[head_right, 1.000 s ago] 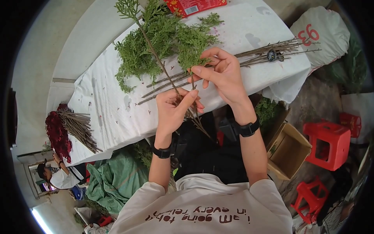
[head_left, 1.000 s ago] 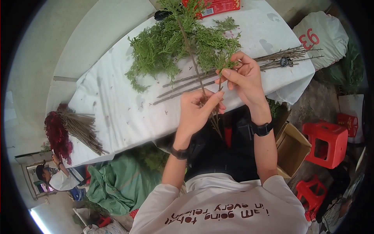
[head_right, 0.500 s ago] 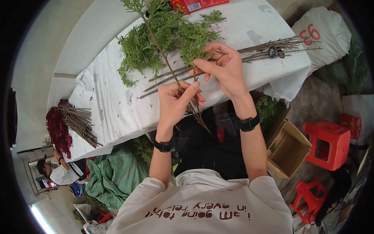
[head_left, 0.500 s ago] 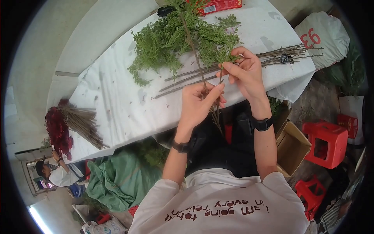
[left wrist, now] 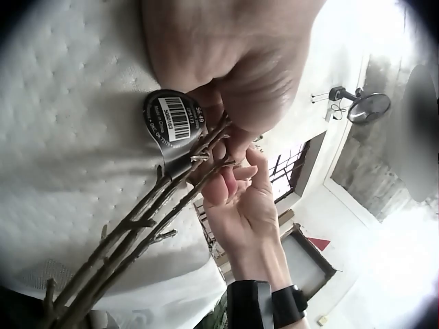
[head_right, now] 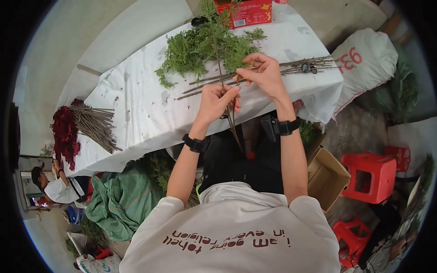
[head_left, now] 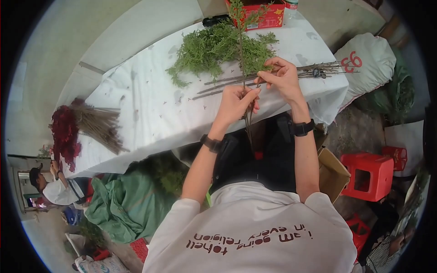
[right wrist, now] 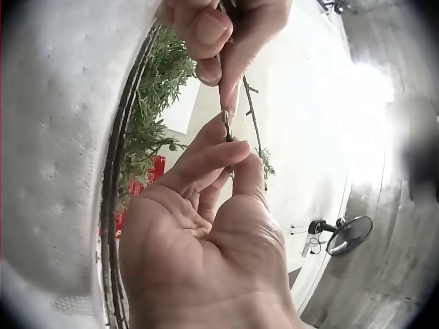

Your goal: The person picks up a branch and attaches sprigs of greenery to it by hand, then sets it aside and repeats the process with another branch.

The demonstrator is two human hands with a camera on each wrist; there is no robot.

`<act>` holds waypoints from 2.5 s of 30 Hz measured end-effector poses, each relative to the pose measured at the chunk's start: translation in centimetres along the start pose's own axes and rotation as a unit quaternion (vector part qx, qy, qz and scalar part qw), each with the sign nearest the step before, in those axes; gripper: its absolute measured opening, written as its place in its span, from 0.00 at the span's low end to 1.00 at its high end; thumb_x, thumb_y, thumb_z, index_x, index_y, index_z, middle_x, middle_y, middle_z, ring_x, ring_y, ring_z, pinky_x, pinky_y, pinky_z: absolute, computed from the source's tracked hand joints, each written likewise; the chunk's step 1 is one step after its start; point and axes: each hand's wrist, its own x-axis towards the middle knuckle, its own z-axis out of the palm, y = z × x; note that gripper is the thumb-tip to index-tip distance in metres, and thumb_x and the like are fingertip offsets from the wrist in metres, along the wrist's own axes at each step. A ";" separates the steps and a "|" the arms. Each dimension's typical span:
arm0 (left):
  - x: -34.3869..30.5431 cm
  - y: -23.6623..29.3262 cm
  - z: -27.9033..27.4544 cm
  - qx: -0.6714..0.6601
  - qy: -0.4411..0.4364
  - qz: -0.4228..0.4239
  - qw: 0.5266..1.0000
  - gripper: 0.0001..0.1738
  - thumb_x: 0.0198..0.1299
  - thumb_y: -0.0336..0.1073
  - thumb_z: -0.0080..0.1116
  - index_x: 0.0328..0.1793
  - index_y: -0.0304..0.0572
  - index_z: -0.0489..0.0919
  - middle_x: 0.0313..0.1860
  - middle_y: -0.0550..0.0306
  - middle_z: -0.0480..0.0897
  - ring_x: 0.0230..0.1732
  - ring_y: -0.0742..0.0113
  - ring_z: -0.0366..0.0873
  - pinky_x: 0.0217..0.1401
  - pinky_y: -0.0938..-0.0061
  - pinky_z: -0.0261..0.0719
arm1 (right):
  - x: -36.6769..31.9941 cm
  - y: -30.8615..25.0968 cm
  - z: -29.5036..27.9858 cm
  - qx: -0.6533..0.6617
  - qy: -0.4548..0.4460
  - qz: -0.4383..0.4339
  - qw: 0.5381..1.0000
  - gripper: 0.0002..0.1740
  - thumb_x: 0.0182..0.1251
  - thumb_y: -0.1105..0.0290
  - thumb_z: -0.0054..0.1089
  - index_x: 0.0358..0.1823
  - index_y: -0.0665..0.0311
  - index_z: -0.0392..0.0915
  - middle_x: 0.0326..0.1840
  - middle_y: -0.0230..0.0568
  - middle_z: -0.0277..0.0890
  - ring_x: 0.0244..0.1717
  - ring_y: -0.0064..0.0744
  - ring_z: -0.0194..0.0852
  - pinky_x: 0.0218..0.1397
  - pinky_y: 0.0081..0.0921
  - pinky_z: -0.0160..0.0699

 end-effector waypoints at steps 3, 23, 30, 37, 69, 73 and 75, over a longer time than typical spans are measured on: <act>-0.2 -0.2 0.0 -0.008 -0.006 0.008 1.000 0.17 0.67 0.37 0.59 0.30 0.29 0.80 0.20 0.53 0.82 0.18 0.70 0.81 0.20 0.81 0.73 | -0.1 -0.3 0.2 -0.031 -0.005 0.000 1.000 0.12 0.63 0.78 0.65 0.46 0.68 0.74 0.32 0.41 0.83 0.33 0.31 0.87 0.23 0.13 0.73; -0.3 -0.5 -0.8 -0.071 0.003 0.070 0.995 0.19 0.68 0.39 0.58 0.29 0.29 0.79 0.22 0.54 0.83 0.20 0.71 0.81 0.23 0.79 0.76 | -1.5 0.0 1.5 -0.054 0.104 0.016 0.993 0.10 0.65 0.71 0.64 0.42 0.70 0.75 0.30 0.41 0.82 0.27 0.27 0.83 0.24 0.18 0.76; -0.4 -0.5 -0.9 -0.109 -0.005 0.074 0.991 0.18 0.67 0.39 0.60 0.30 0.29 0.80 0.22 0.54 0.83 0.22 0.73 0.81 0.24 0.80 0.77 | -0.5 1.3 0.7 -0.007 0.131 0.056 0.990 0.12 0.69 0.66 0.61 0.38 0.70 0.75 0.26 0.43 0.80 0.21 0.26 0.79 0.19 0.17 0.70; -0.5 -0.1 -0.8 -0.145 -0.004 0.059 0.988 0.17 0.67 0.39 0.60 0.31 0.29 0.81 0.23 0.56 0.83 0.23 0.73 0.82 0.25 0.82 0.75 | -0.7 1.7 1.7 -0.171 0.154 0.028 0.973 0.09 0.62 0.76 0.66 0.39 0.70 0.75 0.25 0.38 0.79 0.20 0.22 0.76 0.18 0.14 0.66; -0.2 0.3 0.0 -0.042 0.076 0.021 0.996 0.15 0.68 0.34 0.57 0.34 0.25 0.79 0.26 0.48 0.84 0.25 0.65 0.84 0.31 0.76 0.82 | -4.4 -1.0 -1.7 0.183 0.157 0.029 0.970 0.10 0.70 0.74 0.59 0.48 0.69 0.73 0.47 0.41 0.80 0.51 0.43 0.83 0.46 0.25 0.83; -0.1 0.0 0.3 -0.033 0.078 0.022 0.996 0.16 0.68 0.35 0.57 0.33 0.25 0.79 0.26 0.48 0.84 0.25 0.64 0.84 0.30 0.75 0.82 | -6.1 -1.6 -3.0 0.116 0.154 0.038 0.981 0.12 0.71 0.72 0.58 0.52 0.69 0.73 0.50 0.40 0.79 0.53 0.42 0.82 0.47 0.24 0.83; 0.1 -0.2 0.3 -0.017 0.090 0.015 0.996 0.16 0.69 0.35 0.57 0.33 0.25 0.80 0.26 0.47 0.84 0.25 0.64 0.84 0.30 0.75 0.82 | -5.3 -2.0 -3.8 0.085 0.147 0.118 0.978 0.14 0.71 0.71 0.58 0.53 0.69 0.73 0.51 0.41 0.79 0.52 0.39 0.82 0.49 0.25 0.82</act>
